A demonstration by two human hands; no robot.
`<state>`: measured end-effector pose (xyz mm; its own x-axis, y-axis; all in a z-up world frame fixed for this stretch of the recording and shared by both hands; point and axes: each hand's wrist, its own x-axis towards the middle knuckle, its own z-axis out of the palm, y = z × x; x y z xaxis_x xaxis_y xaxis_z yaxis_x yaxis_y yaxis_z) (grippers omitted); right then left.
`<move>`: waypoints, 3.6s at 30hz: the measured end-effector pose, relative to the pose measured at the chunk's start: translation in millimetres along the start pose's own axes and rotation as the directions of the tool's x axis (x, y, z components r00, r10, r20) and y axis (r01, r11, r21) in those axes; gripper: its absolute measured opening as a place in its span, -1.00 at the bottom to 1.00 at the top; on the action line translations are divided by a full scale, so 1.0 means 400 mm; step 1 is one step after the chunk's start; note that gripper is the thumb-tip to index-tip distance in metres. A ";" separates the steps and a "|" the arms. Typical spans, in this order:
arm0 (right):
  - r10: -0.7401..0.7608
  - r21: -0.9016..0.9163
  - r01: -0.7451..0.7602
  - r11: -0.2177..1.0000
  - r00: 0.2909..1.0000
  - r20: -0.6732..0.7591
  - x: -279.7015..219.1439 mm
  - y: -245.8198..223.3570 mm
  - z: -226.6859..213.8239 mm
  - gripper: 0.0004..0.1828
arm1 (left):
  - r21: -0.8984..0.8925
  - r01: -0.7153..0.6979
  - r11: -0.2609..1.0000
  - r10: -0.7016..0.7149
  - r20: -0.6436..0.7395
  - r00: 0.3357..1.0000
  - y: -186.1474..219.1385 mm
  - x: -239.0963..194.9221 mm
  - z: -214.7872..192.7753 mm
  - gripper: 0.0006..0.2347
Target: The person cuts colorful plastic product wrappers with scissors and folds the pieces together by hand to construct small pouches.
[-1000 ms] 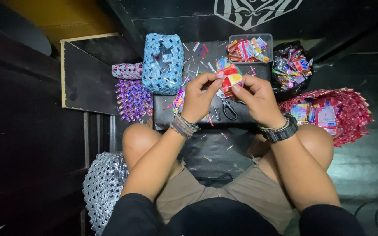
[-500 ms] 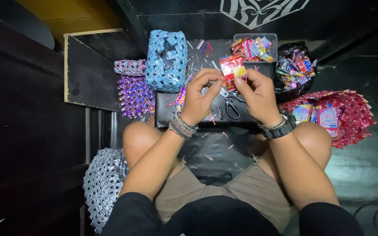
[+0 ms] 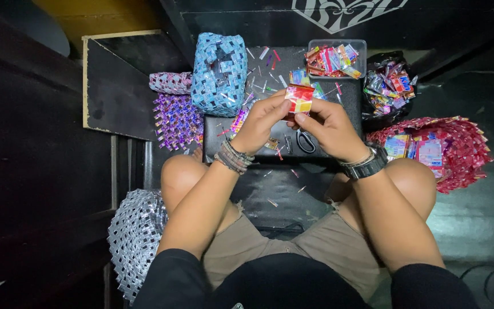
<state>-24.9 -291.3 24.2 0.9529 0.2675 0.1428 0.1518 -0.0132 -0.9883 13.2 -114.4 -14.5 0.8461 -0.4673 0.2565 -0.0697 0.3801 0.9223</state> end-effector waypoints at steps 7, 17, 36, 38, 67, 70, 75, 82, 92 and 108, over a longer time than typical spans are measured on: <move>0.045 0.013 -0.047 0.999 0.995 0.086 0.001 0.027 -0.025 -0.83 | 0.002 0.007 1.000 -0.007 0.067 0.998 0.004 -0.001 -0.009 -0.72; 0.124 0.093 -0.141 0.986 0.979 0.164 0.014 0.086 0.001 -0.69 | 0.026 0.041 0.999 -0.029 -0.352 0.936 -0.007 0.006 -0.011 -0.77; 0.242 -0.979 -0.190 0.071 0.956 -0.168 -0.043 0.562 -0.088 -0.45 | 0.365 -0.034 0.930 0.204 -0.439 0.875 0.100 0.025 -0.068 -0.79; 0.275 -0.989 -0.121 0.082 0.957 -0.094 -0.075 0.579 -0.070 -0.43 | 0.337 -0.039 0.941 0.202 -0.466 0.861 0.102 0.021 -0.067 -0.78; 0.378 -0.575 -0.307 0.758 0.926 0.003 0.093 0.082 -0.158 -0.35 | 0.359 0.127 0.925 0.066 -0.480 0.875 0.054 0.008 -0.131 -0.80; 0.388 -0.476 -0.303 0.825 0.918 0.088 0.082 -0.020 -0.187 -0.35 | 0.416 0.126 0.901 0.087 -0.455 0.886 0.065 0.015 -0.110 -0.80; 0.365 -0.252 -0.341 0.905 0.929 0.054 0.007 0.090 -0.269 -0.27 | 0.501 0.156 0.851 0.078 -0.415 0.906 -0.014 0.018 -0.130 -0.82; 0.282 -0.310 -0.237 0.921 0.953 0.107 -0.009 0.032 -0.257 -0.27 | 0.468 0.163 0.869 0.003 -0.334 0.942 -0.019 0.033 -0.101 -0.83; 0.307 -0.293 -0.248 0.923 0.935 0.176 0.016 0.004 -0.192 -0.31 | 0.423 0.155 0.893 -0.043 -0.261 0.964 0.035 0.006 -0.055 -0.83; 0.314 -0.288 -0.257 0.922 0.934 0.170 0.015 0.004 -0.187 -0.40 | 0.449 0.133 0.884 -0.046 -0.199 0.979 0.037 0.005 -0.060 -0.80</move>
<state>0.7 -361.8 27.4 0.8934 0.4092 -0.1855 -0.0294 -0.3587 -0.9330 26.7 -90.7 -7.4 0.9367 -0.3159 0.1512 -0.1865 -0.0845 0.9788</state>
